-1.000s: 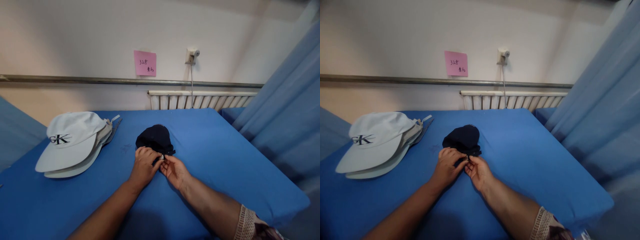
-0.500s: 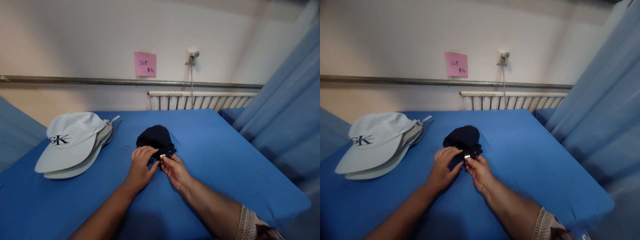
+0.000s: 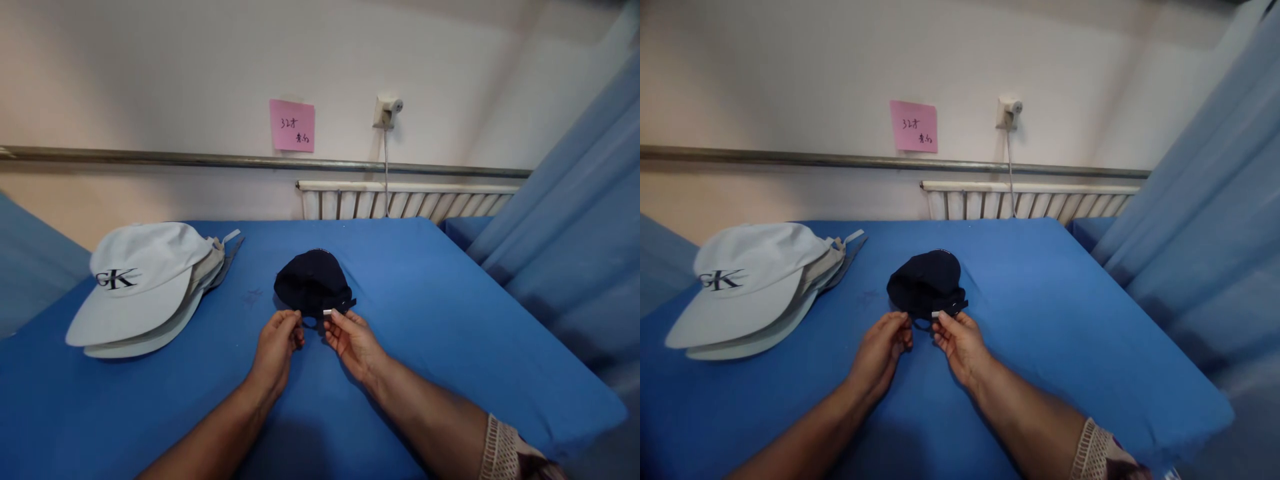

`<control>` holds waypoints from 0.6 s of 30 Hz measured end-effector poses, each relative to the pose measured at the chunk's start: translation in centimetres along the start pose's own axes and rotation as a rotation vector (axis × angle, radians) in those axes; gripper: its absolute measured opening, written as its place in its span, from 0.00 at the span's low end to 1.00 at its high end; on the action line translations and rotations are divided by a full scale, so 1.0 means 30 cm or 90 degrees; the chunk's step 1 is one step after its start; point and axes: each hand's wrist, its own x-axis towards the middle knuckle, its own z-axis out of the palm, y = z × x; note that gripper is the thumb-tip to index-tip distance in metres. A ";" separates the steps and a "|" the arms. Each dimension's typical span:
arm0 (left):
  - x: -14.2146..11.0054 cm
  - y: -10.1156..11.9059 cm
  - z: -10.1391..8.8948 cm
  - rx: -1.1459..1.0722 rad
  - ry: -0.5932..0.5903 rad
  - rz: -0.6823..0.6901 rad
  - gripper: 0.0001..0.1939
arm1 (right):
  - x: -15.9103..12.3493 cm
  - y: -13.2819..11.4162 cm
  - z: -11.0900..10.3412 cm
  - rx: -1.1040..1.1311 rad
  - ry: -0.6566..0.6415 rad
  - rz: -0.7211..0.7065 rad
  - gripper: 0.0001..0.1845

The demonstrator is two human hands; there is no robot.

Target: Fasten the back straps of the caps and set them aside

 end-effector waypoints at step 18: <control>0.003 -0.018 0.022 -0.300 -0.110 -0.242 0.06 | -0.004 0.008 0.002 -0.014 -0.024 -0.007 0.13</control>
